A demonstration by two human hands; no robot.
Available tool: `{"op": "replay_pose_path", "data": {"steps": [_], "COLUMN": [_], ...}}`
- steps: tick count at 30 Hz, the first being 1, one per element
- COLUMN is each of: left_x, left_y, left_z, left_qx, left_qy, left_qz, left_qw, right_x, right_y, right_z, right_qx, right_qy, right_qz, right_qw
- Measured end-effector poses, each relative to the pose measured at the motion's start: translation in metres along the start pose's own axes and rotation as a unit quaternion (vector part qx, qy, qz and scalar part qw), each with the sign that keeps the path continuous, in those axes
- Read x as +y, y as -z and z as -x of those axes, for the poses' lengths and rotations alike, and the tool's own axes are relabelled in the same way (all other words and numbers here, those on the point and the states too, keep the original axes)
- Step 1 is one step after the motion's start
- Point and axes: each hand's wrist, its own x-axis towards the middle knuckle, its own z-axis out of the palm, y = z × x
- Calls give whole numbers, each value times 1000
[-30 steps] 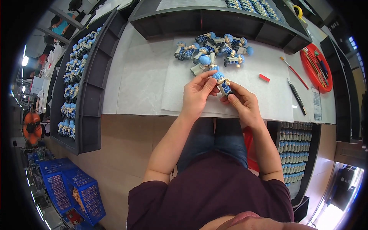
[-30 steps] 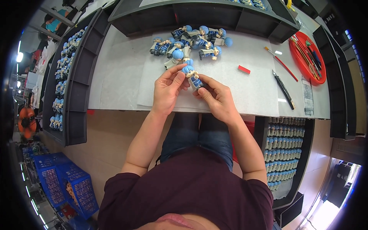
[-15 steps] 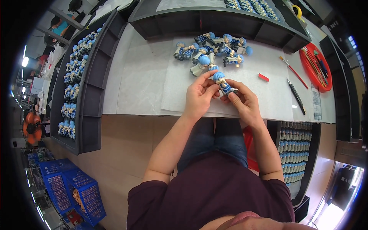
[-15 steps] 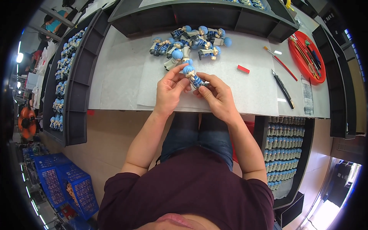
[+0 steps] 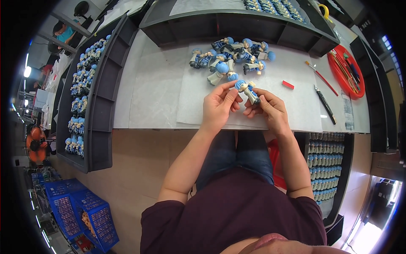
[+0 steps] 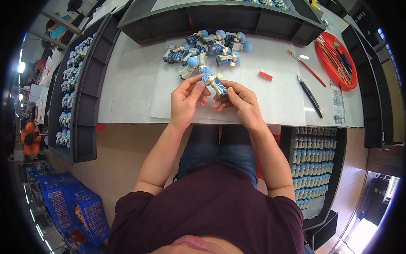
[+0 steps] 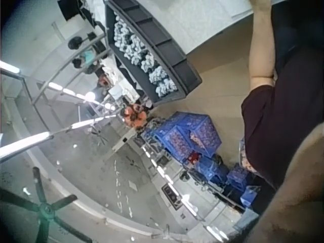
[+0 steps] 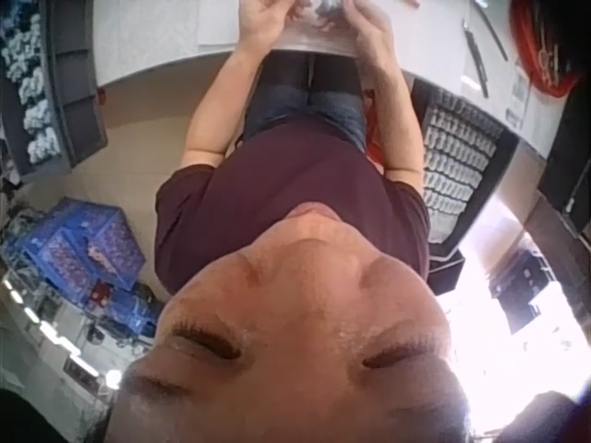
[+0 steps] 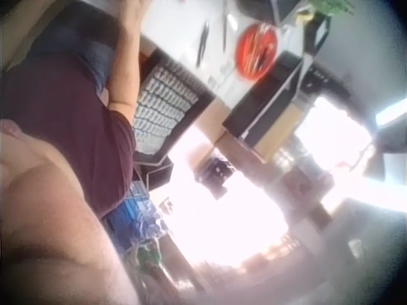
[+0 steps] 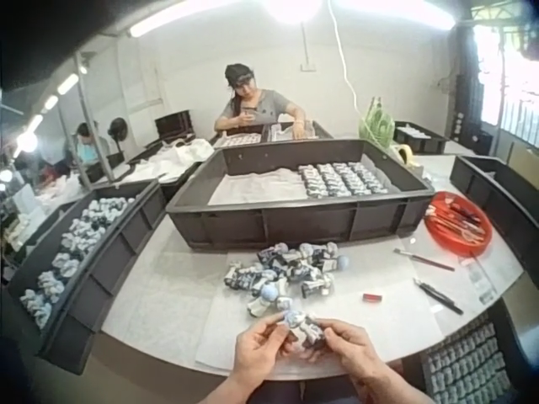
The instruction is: The person applies adhesive or finishing touches to small toy figurines at a workbench using a brush or an adhesive applicator.
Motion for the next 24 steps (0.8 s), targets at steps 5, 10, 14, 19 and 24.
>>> {"op": "replay_pose_path", "data": {"steps": [5,10,14,19,24], "left_x": [0,2,2,0,2], "left_y": [0,0,-2,0,-1], "left_z": [0,1,1,-3,-1], "left_qx": [-1,-4,-3,-34,-23], "left_qy": [-4,-13,-29,-16,-23], "left_qz": [3,10,-6,41,50], "left_qw": [1000,1000,1000,998,998], "right_x": [2,3,3,2,-17], "right_y": [1,0,-3,-4,9], "right_z": [-1,-1,0,3,2], "right_qx": [-2,-3,-9,-4,160], "right_qy": [5,9,17,30,194], "right_qz": [-3,1,18,66,346], "right_qw": [1000,1000,1000,997,904]}}
